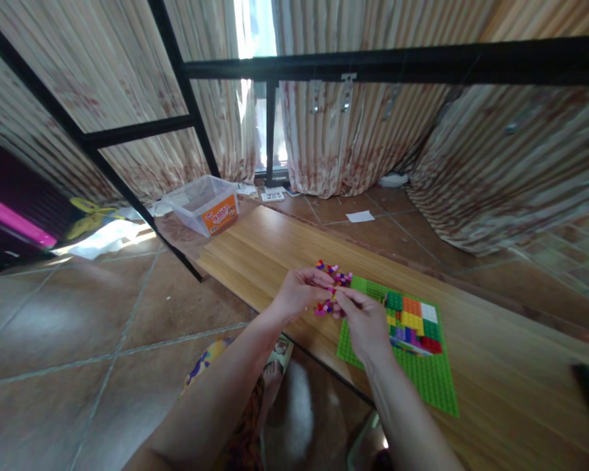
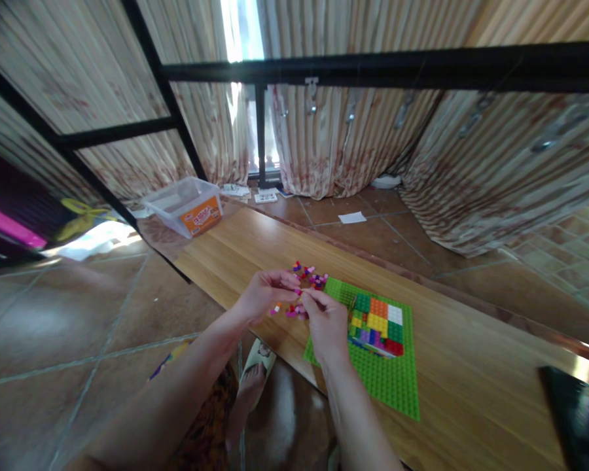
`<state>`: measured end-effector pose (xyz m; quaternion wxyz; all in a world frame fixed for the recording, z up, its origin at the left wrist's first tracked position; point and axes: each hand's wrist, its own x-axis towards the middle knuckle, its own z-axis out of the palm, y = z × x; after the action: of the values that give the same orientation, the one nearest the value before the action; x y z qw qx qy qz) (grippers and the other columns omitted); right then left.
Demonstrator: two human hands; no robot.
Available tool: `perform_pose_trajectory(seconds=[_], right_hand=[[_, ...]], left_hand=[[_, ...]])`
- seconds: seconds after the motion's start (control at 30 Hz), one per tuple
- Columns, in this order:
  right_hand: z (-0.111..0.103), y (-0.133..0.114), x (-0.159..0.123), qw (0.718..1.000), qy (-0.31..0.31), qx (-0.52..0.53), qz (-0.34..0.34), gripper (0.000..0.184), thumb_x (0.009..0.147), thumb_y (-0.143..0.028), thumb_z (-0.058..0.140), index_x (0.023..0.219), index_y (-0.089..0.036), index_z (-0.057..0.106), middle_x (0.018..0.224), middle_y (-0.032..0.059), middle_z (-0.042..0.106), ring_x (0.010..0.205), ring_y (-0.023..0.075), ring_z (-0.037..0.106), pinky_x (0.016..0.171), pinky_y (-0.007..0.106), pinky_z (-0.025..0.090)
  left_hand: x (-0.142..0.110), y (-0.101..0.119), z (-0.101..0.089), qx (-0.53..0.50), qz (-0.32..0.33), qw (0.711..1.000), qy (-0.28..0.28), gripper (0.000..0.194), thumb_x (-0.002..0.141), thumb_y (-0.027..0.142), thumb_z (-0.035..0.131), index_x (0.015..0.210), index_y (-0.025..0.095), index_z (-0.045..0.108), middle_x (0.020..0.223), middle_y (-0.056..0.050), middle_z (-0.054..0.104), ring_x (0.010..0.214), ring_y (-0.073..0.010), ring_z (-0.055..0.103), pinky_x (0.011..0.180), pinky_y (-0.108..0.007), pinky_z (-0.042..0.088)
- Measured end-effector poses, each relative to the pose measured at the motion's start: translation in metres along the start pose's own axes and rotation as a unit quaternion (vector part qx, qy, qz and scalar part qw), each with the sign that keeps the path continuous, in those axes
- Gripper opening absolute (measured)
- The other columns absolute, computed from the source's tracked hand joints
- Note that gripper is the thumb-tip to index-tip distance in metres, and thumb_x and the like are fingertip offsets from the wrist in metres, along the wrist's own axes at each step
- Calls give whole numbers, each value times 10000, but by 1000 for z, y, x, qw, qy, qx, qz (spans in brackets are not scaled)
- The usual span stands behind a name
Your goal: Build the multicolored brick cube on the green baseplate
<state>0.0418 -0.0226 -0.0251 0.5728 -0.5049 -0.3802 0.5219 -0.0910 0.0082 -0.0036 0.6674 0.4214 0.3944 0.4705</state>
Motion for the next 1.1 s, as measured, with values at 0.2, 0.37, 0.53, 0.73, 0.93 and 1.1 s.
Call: perform_pose_trajectory(seconds=[0.2, 0.37, 0.53, 0.73, 0.93, 1.1], right_hand=[[-9, 4, 4, 997, -12, -68, -14, 262, 728, -418, 691, 851, -190, 735, 688, 29, 699, 588, 165, 608, 545, 277, 480], [-17, 8, 8, 873, 6, -456, -175, 205, 842, -255, 545, 807, -191, 737, 817, 93, 724, 732, 216, 662, 688, 314, 480], [-9, 14, 9, 771, -26, -606, -192, 217, 865, -115, 507, 889, -159, 718, 888, 101, 721, 799, 201, 675, 738, 286, 470], [-13, 11, 8, 784, -7, -590, -193, 203, 859, -112, 531, 974, -158, 692, 951, 88, 730, 856, 209, 679, 776, 290, 468], [-21, 9, 8, 793, 2, -569, -220, 228, 870, -111, 494, 886, -163, 715, 876, 81, 719, 787, 190, 662, 745, 274, 463], [-16, 17, 12, 763, -26, -606, -225, 270, 866, -70, 452, 866, -144, 711, 856, 107, 705, 787, 201, 655, 755, 287, 465]], left_hand=[[6, -2, -14, 99, 9, 995, -22, 212, 592, 167, 724, 793, 126, 672, 713, -3, 663, 639, -101, 601, 674, -249, 475], [6, -6, -16, 493, 121, 861, 32, 157, 708, 73, 529, 721, 151, 664, 676, -16, 647, 673, -143, 600, 686, -259, 445], [5, -10, -9, 652, 125, 748, -4, 201, 791, 111, 479, 804, 174, 670, 770, -49, 680, 729, -171, 621, 709, -264, 458], [5, -4, -7, 694, 104, 712, -21, 219, 804, 133, 463, 803, 181, 677, 804, -63, 696, 765, -186, 644, 720, -268, 475], [10, 0, -6, 713, 86, 695, -14, 261, 817, 141, 434, 816, 174, 693, 796, -77, 710, 803, -206, 666, 751, -287, 490], [13, -4, -5, 704, 86, 705, -12, 268, 812, 140, 449, 861, 188, 707, 818, -71, 723, 832, -206, 673, 770, -285, 495]])
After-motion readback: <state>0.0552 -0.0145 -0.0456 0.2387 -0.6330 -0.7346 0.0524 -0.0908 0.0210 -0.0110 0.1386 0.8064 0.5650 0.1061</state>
